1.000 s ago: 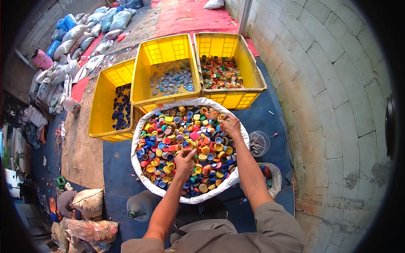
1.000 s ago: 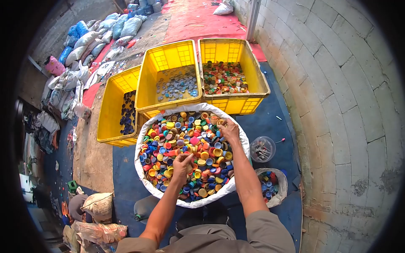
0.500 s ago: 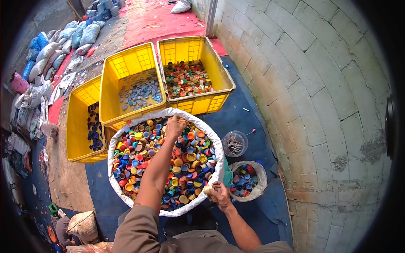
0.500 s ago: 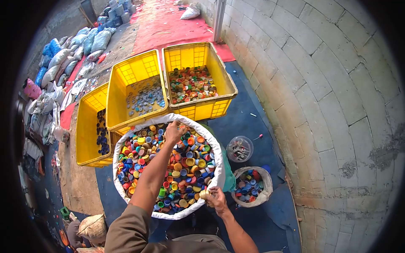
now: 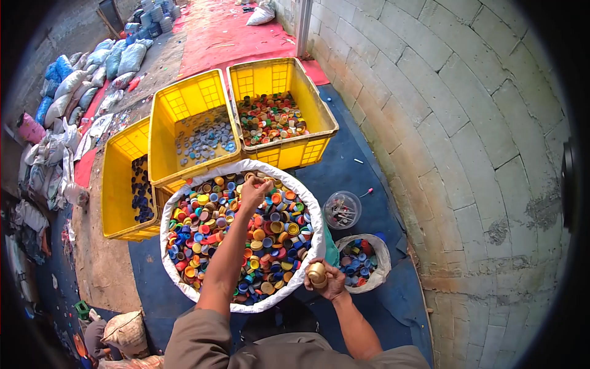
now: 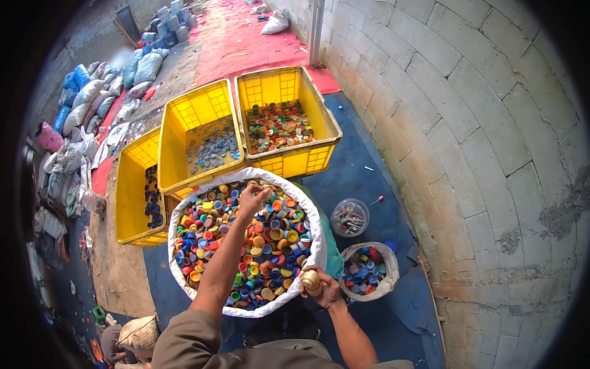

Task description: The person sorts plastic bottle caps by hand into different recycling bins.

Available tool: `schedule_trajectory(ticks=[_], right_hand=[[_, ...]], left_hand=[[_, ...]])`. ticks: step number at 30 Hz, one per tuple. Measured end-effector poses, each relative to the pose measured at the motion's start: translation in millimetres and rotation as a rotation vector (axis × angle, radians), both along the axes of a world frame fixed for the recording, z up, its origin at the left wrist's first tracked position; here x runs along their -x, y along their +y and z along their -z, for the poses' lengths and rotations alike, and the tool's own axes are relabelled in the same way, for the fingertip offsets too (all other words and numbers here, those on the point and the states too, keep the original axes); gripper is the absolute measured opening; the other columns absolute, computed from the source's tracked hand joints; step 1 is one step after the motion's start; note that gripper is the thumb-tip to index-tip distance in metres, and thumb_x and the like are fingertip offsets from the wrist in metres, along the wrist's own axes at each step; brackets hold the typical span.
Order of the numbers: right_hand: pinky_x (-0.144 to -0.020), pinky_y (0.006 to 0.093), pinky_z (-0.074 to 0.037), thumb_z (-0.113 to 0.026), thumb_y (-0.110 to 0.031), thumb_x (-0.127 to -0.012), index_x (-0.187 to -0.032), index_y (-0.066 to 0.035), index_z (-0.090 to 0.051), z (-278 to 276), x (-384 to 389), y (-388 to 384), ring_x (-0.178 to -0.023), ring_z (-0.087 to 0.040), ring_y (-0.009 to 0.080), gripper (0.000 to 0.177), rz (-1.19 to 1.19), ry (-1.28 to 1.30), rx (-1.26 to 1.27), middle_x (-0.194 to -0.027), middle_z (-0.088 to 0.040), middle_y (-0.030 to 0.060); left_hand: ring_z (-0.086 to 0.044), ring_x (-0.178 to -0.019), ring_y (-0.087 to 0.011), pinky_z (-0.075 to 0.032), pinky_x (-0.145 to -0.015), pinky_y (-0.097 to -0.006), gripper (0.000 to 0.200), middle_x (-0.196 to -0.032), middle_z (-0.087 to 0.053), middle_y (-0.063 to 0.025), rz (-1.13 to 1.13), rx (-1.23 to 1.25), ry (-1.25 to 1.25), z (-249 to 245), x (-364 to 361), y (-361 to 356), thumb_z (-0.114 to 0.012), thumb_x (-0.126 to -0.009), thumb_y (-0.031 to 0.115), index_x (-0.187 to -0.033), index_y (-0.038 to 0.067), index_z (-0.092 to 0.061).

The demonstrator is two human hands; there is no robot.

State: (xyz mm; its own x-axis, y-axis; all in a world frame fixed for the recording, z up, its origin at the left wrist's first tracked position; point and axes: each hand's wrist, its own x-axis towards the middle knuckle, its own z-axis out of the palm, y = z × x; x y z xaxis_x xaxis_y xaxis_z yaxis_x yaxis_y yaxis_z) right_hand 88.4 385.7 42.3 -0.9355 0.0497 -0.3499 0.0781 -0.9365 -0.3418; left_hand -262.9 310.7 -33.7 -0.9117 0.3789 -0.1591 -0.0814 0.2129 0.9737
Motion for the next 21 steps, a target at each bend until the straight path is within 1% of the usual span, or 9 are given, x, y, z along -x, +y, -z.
schedule_trajectory(ticks=[3,5,7,9,11,15,16,19,21], right_hand=[[-0.062,0.0375,-0.050,-0.059,-0.045,-0.088,-0.109,-0.007,-0.052,8.5,22.0,1.7,-0.080,-0.065,0.0302,0.045,-0.058,0.218,-0.007,-0.100,-0.058,0.0171],[-0.059,0.0343,-0.053,-0.060,-0.039,-0.090,-0.104,-0.009,-0.047,-0.6,39.2,-0.4,-0.083,-0.067,0.0308,0.036,-0.109,0.262,-0.068,-0.106,-0.059,0.0168],[-0.060,0.0342,-0.055,-0.061,-0.034,-0.091,-0.106,-0.011,-0.043,-20.3,55.5,-10.8,-0.078,-0.066,0.0268,0.033,-0.157,0.230,-0.116,-0.104,-0.061,0.0148],[-0.055,0.0294,-0.053,-0.058,-0.021,-0.090,-0.114,-0.012,-0.043,-36.5,71.0,-26.7,-0.077,-0.066,0.0208,0.030,-0.183,0.125,-0.268,-0.099,-0.063,0.0118],[-0.056,0.0297,-0.054,-0.052,-0.022,-0.090,-0.123,-0.011,-0.043,-54.1,81.5,-41.4,-0.078,-0.066,0.0206,0.035,-0.256,0.174,-0.347,-0.100,-0.063,0.0116],[-0.056,0.0324,-0.056,-0.047,-0.045,-0.094,-0.118,-0.007,-0.046,-52.5,90.8,-72.5,-0.073,-0.067,0.0263,0.046,-0.337,0.333,0.122,-0.110,-0.059,0.0200],[-0.053,0.0325,-0.056,-0.051,-0.052,-0.091,-0.112,-0.008,-0.046,-50.8,90.6,-82.1,-0.069,-0.067,0.0281,0.049,-0.335,0.334,0.068,-0.111,-0.059,0.0212],[-0.052,0.0299,-0.055,-0.066,-0.040,-0.086,-0.110,-0.009,-0.042,-30.4,91.2,-100.9,-0.073,-0.067,0.0236,0.046,-0.382,0.280,-0.256,-0.106,-0.061,0.0166],[-0.054,0.0294,-0.055,-0.067,-0.036,-0.085,-0.117,-0.009,-0.040,-41.1,91.8,-117.5,-0.076,-0.066,0.0217,0.049,-0.365,0.216,-0.309,-0.103,-0.061,0.0130]], left_hand=[[-0.062,-0.070,-0.0135,-0.052,-0.058,-0.0260,0.029,-0.087,-0.063,-0.0068,-0.083,-0.441,-0.468,-54.4,-51.4,-43.4,-0.065,-0.089,0.030,-0.097,0.004,-0.057],[-0.060,-0.065,-0.0119,-0.051,-0.054,-0.0216,0.026,-0.081,-0.061,-0.0049,-0.048,-0.788,-0.741,-77.4,-86.3,-78.7,-0.063,-0.091,0.027,-0.102,0.005,-0.056],[-0.060,-0.066,-0.0128,-0.052,-0.055,-0.0221,0.029,-0.082,-0.061,-0.0064,-0.098,-0.924,-0.959,-94.4,-119.7,-105.5,-0.059,-0.093,0.030,-0.106,0.004,-0.055],[-0.062,-0.069,-0.0100,-0.056,-0.060,-0.0245,0.033,-0.088,-0.062,-0.0058,-0.145,-0.960,-0.986,-95.9,-149.1,-132.0,-0.055,-0.096,0.031,-0.113,0.003,-0.053],[-0.062,-0.069,-0.0099,-0.056,-0.061,-0.0246,0.033,-0.088,-0.062,-0.0058,-0.152,-0.957,-0.949,-103.4,-169.9,-151.1,-0.054,-0.096,0.032,-0.113,0.004,-0.053],[-0.060,-0.068,-0.0088,-0.055,-0.063,-0.0245,0.035,-0.089,-0.061,-0.0056,-0.148,-1.087,-0.941,-117.9,-196.5,-184.5,-0.051,-0.097,0.035,-0.112,0.003,-0.052],[-0.060,-0.067,-0.0087,-0.054,-0.063,-0.0249,0.036,-0.088,-0.060,-0.0048,-0.169,-1.084,-0.935,-117.7,-200.2,-189.6,-0.050,-0.097,0.036,-0.112,0.003,-0.051],[-0.060,-0.073,-0.0129,-0.054,-0.064,-0.0263,0.043,-0.090,-0.059,-0.0081,-0.132,-1.159,-0.926,-114.2,-211.3,-205.5,-0.049,-0.097,0.040,-0.116,0.001,-0.050],[-0.066,-0.086,-0.0179,-0.056,-0.067,-0.0261,0.037,-0.099,-0.063,-0.0093,-0.180,-1.038,-0.842,-124.0,-216.9,-207.5,-0.049,-0.097,0.037,-0.116,0.005,-0.051]])
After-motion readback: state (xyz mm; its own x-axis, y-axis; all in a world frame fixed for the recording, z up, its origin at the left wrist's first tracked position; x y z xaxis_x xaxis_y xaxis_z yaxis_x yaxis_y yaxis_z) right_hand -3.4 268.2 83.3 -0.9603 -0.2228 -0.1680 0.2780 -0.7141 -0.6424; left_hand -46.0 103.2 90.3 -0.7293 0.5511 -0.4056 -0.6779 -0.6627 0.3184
